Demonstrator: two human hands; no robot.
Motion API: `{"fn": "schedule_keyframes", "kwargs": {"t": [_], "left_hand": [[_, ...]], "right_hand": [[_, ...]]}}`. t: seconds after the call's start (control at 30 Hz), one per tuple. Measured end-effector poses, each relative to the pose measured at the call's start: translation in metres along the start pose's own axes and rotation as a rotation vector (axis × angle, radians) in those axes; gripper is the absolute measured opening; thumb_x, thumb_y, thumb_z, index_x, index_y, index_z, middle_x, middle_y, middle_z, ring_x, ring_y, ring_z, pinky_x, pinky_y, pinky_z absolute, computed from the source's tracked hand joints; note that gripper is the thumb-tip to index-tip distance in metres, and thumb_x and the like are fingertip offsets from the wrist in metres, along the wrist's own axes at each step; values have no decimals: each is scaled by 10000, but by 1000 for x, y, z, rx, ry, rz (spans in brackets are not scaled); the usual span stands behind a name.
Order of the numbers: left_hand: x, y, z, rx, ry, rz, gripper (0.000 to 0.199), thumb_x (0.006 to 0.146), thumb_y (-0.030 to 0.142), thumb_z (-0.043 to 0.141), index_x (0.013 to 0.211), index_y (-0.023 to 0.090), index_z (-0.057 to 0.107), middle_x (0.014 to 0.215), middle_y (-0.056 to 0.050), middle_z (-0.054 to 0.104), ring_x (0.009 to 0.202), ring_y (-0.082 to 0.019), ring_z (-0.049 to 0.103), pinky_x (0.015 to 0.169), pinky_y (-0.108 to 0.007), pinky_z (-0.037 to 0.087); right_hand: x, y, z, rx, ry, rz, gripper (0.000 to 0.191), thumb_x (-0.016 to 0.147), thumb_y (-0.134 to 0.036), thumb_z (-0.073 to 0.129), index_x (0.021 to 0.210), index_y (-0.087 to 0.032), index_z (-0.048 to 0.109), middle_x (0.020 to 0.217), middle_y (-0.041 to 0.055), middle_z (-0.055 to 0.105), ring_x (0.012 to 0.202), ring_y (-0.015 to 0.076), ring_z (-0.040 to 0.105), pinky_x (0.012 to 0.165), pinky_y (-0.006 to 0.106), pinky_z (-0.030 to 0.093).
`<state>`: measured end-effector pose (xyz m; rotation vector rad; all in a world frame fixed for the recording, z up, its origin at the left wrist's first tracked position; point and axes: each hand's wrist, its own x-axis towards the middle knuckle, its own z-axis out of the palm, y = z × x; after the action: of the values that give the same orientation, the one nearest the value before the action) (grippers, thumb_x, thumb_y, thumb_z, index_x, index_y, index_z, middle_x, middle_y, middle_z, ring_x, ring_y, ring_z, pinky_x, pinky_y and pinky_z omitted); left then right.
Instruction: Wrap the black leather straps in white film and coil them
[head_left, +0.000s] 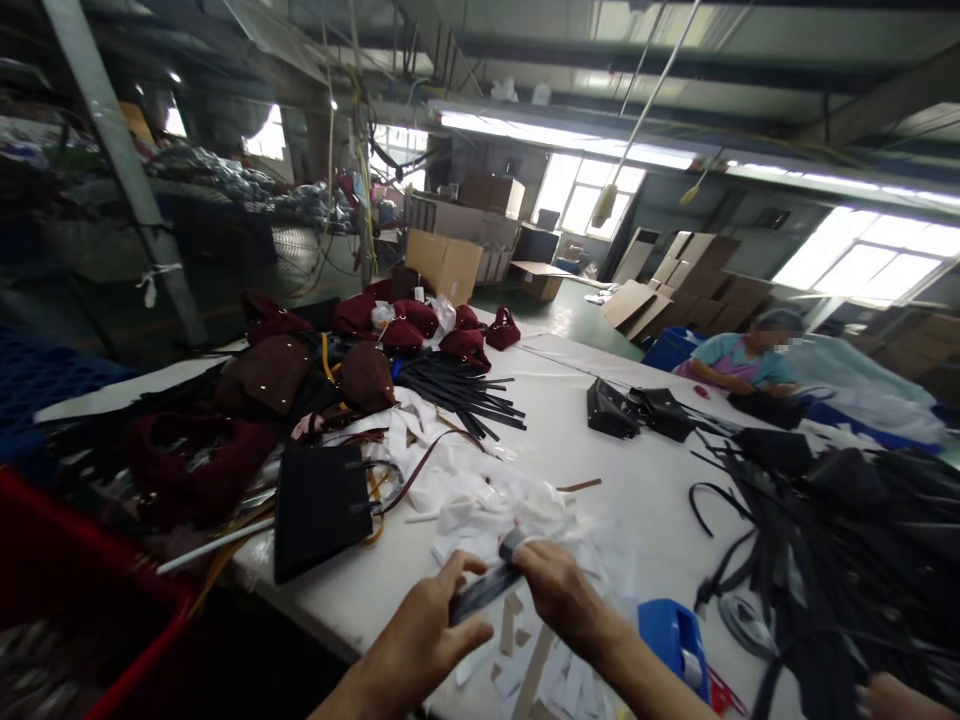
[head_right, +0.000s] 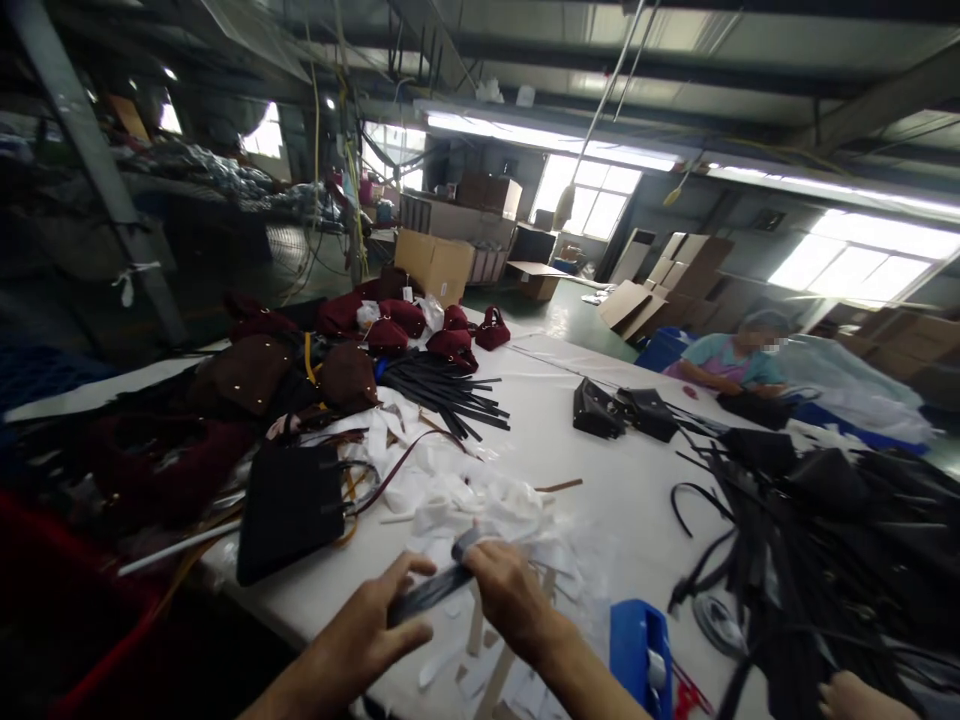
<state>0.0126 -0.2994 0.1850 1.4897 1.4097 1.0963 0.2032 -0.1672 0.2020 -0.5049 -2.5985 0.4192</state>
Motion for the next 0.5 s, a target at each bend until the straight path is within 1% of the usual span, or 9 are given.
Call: {"fn": "schedule_keyframes", "kwargs": {"t": [0.03, 0.07, 0.13, 0.2, 0.23, 0.3, 0.37, 0.4, 0.5], "left_hand": [[1, 4, -6, 123, 15, 26, 315, 805, 218, 610, 1112, 233, 544, 833, 27, 641, 724, -138, 554, 670, -227, 368], [3, 7, -11, 227, 17, 48, 308, 795, 196, 616, 1093, 244, 557, 866, 24, 661, 760, -146, 575, 693, -231, 368], [10, 10, -20, 358, 3, 88, 176, 824, 215, 606, 997, 244, 592, 905, 16, 681, 826, -160, 599, 733, -236, 369], [21, 9, -26, 410, -21, 104, 76, 865, 273, 591, 927, 237, 616, 890, 14, 681, 844, -164, 601, 740, -238, 366], [27, 7, -28, 419, -34, 106, 85, 882, 300, 579, 897, 231, 626, 865, 15, 675, 833, -163, 596, 731, -238, 362], [40, 1, -29, 389, -79, 97, 180, 907, 342, 547, 817, 212, 632, 785, 19, 641, 776, -151, 569, 695, -236, 352], [50, -6, -23, 269, -152, 101, 280, 916, 384, 527, 735, 186, 604, 742, 19, 583, 729, -135, 526, 671, -229, 350], [54, -9, -18, 175, -194, 111, 327, 917, 416, 522, 703, 175, 581, 749, 16, 559, 724, -129, 505, 673, -225, 356], [61, -15, 10, -183, -299, 108, 473, 908, 569, 492, 675, 160, 529, 756, 7, 502, 698, -116, 452, 674, -228, 368]], "right_hand": [[-6, 0, 4, -52, -82, 10, 319, 856, -61, 374, 857, -179, 671, 758, 63, 652, 713, 169, 600, 687, 280, 495], [-11, -1, 8, -78, -162, 51, 306, 804, -28, 388, 847, -174, 654, 778, 59, 654, 719, 162, 590, 689, 268, 481], [-19, -8, 9, -39, -286, 177, 288, 711, -11, 436, 836, -172, 639, 823, 52, 672, 746, 154, 589, 707, 252, 463], [-22, -19, 3, 134, -367, 318, 255, 710, -47, 466, 825, -177, 653, 844, 44, 696, 777, 154, 606, 718, 241, 457], [-23, -25, -2, 273, -402, 388, 230, 735, -77, 471, 809, -176, 665, 839, 41, 705, 787, 155, 618, 716, 237, 458], [-23, -36, -13, 601, -453, 503, 201, 794, -153, 488, 804, -169, 687, 848, 38, 715, 814, 156, 641, 718, 231, 465], [-22, -42, -19, 902, -438, 591, 187, 831, -260, 545, 837, -150, 696, 870, 53, 719, 822, 162, 660, 716, 234, 472], [-21, -43, -19, 1012, -399, 619, 225, 838, -331, 586, 849, -134, 693, 860, 67, 717, 806, 165, 666, 712, 239, 475], [-19, -36, -10, 1287, -214, 667, 466, 773, -567, 687, 850, -108, 672, 749, 81, 694, 704, 175, 680, 666, 260, 490]]}}
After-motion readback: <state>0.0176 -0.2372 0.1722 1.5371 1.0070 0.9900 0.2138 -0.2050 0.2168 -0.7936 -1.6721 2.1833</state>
